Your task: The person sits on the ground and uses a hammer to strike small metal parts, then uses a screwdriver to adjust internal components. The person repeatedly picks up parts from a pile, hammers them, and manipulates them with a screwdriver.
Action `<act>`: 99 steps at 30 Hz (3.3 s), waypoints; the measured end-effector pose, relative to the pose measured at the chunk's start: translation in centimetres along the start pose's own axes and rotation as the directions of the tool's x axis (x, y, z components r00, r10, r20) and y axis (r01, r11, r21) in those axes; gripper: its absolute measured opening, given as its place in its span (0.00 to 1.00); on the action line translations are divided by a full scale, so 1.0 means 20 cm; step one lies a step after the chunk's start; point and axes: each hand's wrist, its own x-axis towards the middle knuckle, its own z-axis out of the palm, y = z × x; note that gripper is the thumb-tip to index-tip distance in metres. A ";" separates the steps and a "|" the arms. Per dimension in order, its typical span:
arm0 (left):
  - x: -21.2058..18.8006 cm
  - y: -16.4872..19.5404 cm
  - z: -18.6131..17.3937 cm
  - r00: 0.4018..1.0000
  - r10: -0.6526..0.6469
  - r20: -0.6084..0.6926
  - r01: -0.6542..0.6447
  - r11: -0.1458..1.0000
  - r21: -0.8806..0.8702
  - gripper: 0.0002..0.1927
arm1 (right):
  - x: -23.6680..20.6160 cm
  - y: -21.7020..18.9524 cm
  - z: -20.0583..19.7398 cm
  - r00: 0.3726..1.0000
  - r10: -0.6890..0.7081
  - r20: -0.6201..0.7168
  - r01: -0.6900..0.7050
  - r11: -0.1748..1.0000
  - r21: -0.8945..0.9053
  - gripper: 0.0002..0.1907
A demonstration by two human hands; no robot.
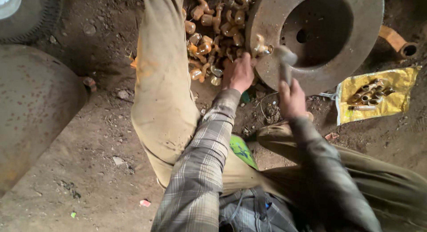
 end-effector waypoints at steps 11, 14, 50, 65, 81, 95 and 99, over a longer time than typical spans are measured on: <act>0.00 -0.04 0.05 0.963 0.185 -0.198 -0.186 0.982 0.013 0.17 | -0.19 -0.11 -0.22 0.830 -0.504 -0.240 0.558 0.770 0.309 0.18; 0.01 -0.05 0.04 0.985 0.120 -0.124 -0.115 0.992 0.046 0.17 | -0.18 -0.13 -0.14 0.643 -0.668 -0.374 0.766 0.550 0.333 0.14; -0.20 0.14 -0.03 0.909 0.149 0.389 0.312 0.375 -0.873 0.16 | -0.03 -0.04 -0.01 0.908 -0.314 -0.277 0.399 0.849 0.347 0.25; -1.11 0.20 0.02 0.861 0.501 -0.083 -0.357 0.479 -0.802 0.19 | -0.94 -0.47 -0.24 0.805 -0.480 -0.348 0.584 0.744 0.325 0.11; -1.48 0.22 -0.05 0.721 0.591 -0.362 -0.693 0.615 -0.376 0.21 | -1.26 -0.44 -0.24 0.624 -0.693 -0.361 0.780 0.576 0.244 0.13; -1.55 0.13 0.02 0.948 0.307 0.080 -0.033 0.346 -0.938 0.22 | -1.22 -0.36 -0.20 0.626 -0.609 -0.486 0.770 0.581 0.264 0.19; -1.61 0.22 -0.04 0.899 0.418 0.131 0.022 0.256 -0.966 0.30 | -1.22 -0.39 -0.24 0.646 -0.606 -0.465 0.758 0.580 0.297 0.25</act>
